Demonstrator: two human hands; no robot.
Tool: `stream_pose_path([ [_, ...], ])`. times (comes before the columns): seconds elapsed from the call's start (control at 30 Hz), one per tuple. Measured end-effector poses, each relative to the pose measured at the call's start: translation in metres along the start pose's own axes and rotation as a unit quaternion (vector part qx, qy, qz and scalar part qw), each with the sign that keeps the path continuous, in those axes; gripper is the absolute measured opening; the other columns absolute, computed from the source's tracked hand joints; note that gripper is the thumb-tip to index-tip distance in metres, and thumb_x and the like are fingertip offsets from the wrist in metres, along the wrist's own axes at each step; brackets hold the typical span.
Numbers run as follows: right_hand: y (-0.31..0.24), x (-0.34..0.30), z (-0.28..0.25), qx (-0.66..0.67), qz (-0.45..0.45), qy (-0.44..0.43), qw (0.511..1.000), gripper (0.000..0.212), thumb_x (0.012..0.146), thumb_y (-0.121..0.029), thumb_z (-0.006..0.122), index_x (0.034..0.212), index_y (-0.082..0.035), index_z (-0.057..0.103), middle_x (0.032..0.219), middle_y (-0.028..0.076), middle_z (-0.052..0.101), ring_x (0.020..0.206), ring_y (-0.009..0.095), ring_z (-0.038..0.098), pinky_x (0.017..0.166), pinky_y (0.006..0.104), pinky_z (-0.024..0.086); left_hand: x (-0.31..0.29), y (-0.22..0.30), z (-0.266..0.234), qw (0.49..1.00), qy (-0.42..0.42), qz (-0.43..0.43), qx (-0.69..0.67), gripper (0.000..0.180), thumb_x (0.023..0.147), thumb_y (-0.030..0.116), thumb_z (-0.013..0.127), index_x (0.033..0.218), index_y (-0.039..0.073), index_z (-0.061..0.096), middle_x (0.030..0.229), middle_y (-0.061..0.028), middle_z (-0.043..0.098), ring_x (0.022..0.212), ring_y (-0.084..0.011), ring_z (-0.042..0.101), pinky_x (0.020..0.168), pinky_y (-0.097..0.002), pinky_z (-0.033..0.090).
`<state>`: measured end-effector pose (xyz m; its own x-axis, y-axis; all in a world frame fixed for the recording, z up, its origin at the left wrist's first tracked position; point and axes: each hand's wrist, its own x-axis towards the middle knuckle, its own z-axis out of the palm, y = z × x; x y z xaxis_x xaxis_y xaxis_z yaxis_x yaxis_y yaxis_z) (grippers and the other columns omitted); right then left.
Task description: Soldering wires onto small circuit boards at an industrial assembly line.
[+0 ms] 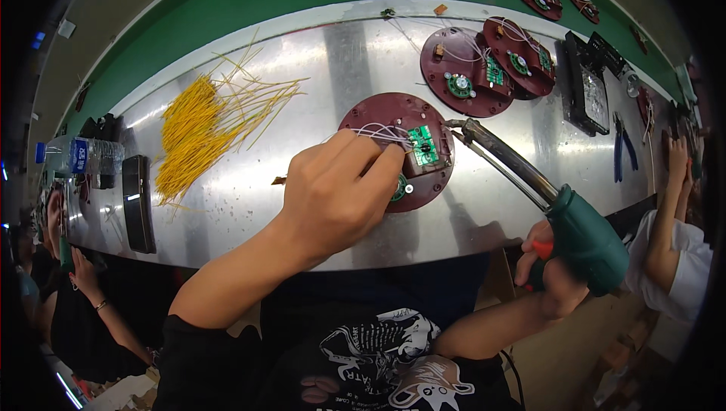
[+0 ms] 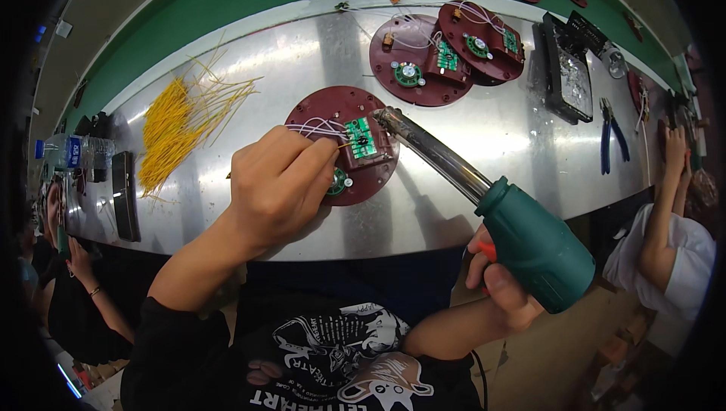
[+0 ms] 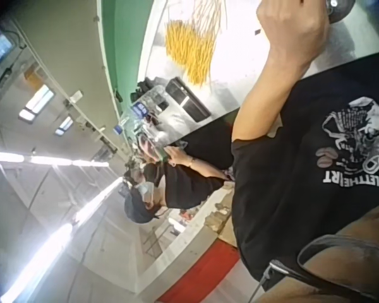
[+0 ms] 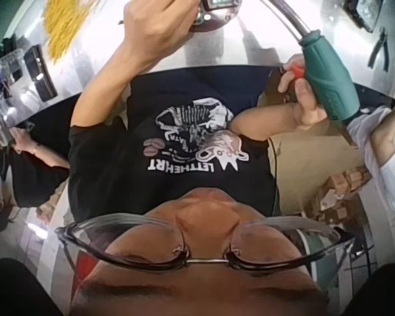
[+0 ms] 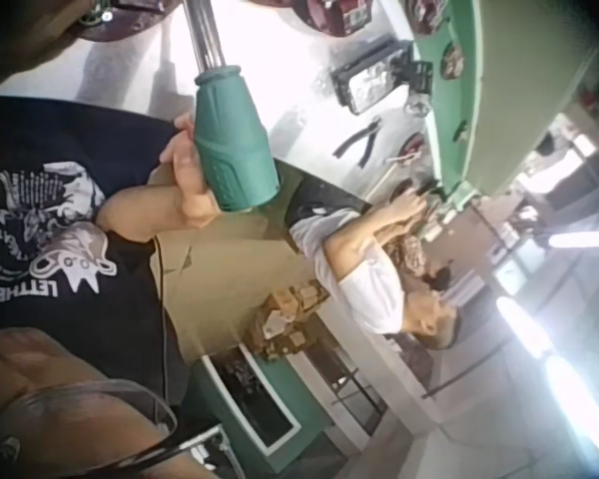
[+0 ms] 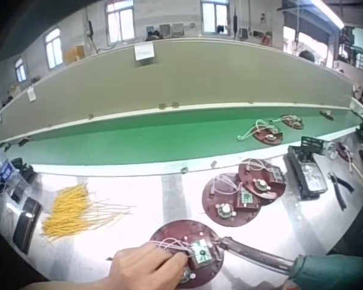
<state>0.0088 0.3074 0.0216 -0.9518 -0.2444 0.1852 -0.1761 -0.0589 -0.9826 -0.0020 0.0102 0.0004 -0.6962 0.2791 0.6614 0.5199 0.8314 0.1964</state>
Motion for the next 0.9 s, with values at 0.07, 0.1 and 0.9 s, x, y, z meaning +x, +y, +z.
stream_pose_path([
  [0.07,0.001,0.0,-0.003,-0.003,-0.004,-0.002,1.0,0.051,0.086,-0.024,0.063,0.118,0.015,0.053,0.09,0.025,0.059,0.046,0.018,0.054,0.044,0.026,0.042,0.001,0.001,-0.001,1.0,-0.006,0.001,0.004,0.022,0.067,0.003,0.069,0.088,0.001,0.066,0.07,-0.0048,0.051,0.063,-0.0195,0.056,0.049,-0.0321,0.045],
  [0.1,0.001,0.0,-0.003,-0.005,-0.005,-0.005,1.0,0.052,0.086,-0.024,0.064,0.119,0.014,0.053,0.091,0.025,0.059,0.046,0.018,0.054,0.045,0.0264,0.043,0.001,0.002,-0.001,1.0,0.0,0.002,0.0,0.023,0.066,0.004,0.069,0.088,0.0,0.066,0.072,-0.0053,0.053,0.063,-0.0197,0.056,0.049,-0.0318,0.045],
  [0.9,-0.001,-0.004,-0.02,-0.012,0.069,-0.119,0.99,0.048,0.091,-0.024,0.063,0.124,0.011,0.054,0.108,0.024,0.057,0.056,0.019,0.058,0.051,0.028,0.046,0.0,0.0,0.0,0.998,0.03,0.047,-0.008,0.03,0.059,0.005,0.067,0.087,-0.005,0.067,0.076,-0.0083,0.054,0.065,-0.0224,0.053,0.051,-0.032,0.044],
])
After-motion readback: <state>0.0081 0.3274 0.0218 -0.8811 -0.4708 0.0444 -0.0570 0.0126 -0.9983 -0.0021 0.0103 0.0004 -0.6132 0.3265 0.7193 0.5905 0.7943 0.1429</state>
